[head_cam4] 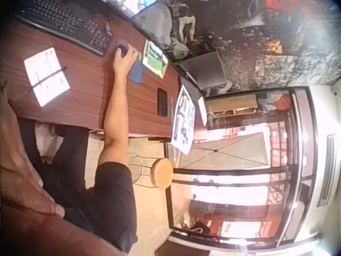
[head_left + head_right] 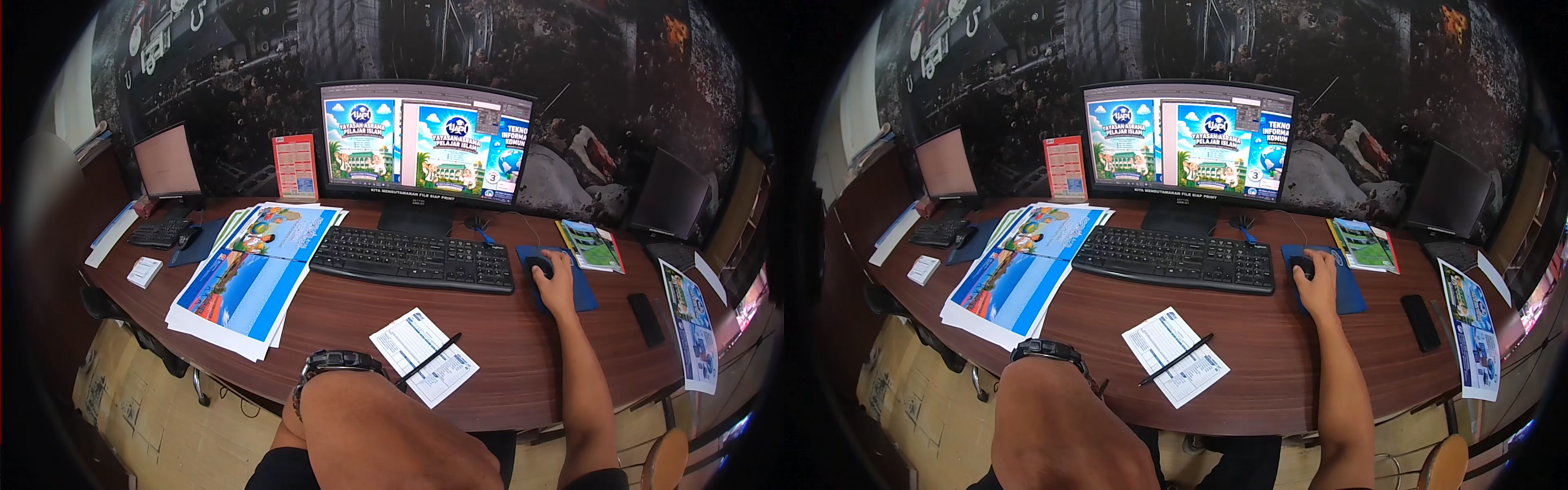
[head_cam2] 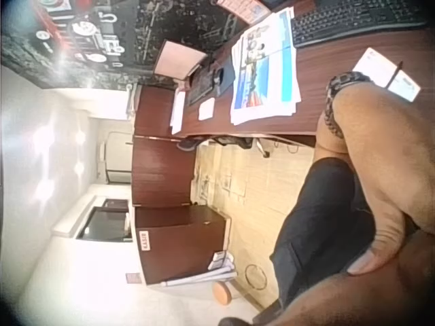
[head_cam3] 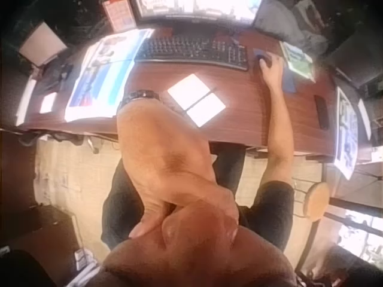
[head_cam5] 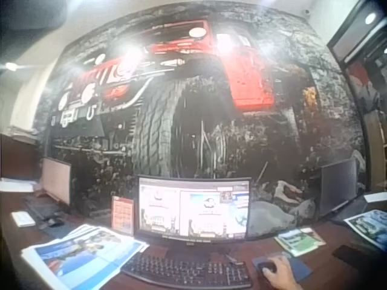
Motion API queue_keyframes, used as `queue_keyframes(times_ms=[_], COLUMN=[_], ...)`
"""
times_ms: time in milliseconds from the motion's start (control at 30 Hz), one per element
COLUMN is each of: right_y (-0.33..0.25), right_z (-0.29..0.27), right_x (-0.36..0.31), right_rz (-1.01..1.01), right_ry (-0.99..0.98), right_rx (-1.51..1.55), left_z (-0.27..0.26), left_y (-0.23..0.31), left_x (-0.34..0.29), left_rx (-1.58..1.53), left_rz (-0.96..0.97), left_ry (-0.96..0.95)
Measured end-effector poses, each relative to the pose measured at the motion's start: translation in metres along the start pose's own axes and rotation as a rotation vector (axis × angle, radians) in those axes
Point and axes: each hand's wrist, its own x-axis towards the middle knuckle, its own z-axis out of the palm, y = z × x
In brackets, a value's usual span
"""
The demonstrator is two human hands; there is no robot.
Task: Using a computer, keyboard, and mouse to perform design or order processing work in a print shop.
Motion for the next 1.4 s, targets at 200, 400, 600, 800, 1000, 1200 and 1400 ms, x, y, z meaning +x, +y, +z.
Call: queue_keyframes(times_ms=[200,400,600,800,1000,1200,1400], right_y=[-0.008,-0.014,-0.016,-0.019,-0.018,-0.015,-0.023], right_z=[-0.005,-0.008,-0.006,-0.002,0.003,-0.002,-0.019], right_x=[0.002,0.002,0.003,0.001,0.001,0.005,0.010], right_rz=[-0.016,-0.036,-0.085,-0.112,-0.100,-0.123,-0.161], right_ry=[-0.003,-0.006,-0.011,-0.054,-0.093,-0.066,0.046], right_rx=[0.012,0.043,0.060,0.090,0.086,0.067,0.013], left_z=[0.005,0.012,0.023,0.046,0.048,0.046,0.060], left_y=[-0.010,-0.014,-0.010,-0.025,-0.033,-0.017,-0.015], left_x=[-0.005,-0.012,-0.018,-0.007,0.010,0.015,0.015], left_rx=[0.036,0.096,0.172,0.277,0.369,0.446,0.687], left_rz=[-0.003,-0.016,-0.016,0.132,0.239,0.283,0.360], left_ry=[0.077,0.147,0.189,0.337,0.489,0.572,0.714])
